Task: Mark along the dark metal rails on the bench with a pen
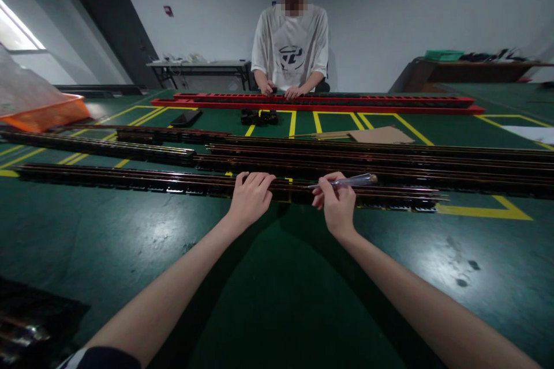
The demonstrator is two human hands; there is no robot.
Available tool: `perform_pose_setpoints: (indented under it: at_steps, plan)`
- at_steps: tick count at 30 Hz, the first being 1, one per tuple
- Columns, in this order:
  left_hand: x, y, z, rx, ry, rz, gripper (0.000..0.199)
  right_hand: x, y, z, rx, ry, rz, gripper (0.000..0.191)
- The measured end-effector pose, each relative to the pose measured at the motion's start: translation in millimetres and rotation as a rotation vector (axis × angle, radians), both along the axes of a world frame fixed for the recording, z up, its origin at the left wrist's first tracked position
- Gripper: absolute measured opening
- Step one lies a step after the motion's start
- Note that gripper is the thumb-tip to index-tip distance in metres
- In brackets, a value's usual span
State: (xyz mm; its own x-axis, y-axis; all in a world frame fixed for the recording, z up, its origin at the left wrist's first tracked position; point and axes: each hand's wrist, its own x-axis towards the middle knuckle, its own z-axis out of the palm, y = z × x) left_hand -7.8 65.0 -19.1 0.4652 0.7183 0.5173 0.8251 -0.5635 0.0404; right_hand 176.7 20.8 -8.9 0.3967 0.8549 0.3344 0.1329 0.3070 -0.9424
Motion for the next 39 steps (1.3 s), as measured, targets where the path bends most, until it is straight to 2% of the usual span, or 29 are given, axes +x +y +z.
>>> perform_pose_setpoints:
  at_steps: [6,26,39]
  plan:
    - [-0.5,0.5,-0.2,0.002,0.01,-0.004,0.031,0.8,1.6,-2.7,0.008,0.008,0.079,0.014]
    - [-1.5,1.4,1.9,-0.012,0.009,-0.03,0.031,1.8,1.8,-3.2,-0.002,-0.033,0.073,0.015]
    - [-0.2,-2.0,1.8,0.014,0.019,0.032,0.036,0.2,1.2,-1.7,-0.011,-0.077,0.059,0.015]
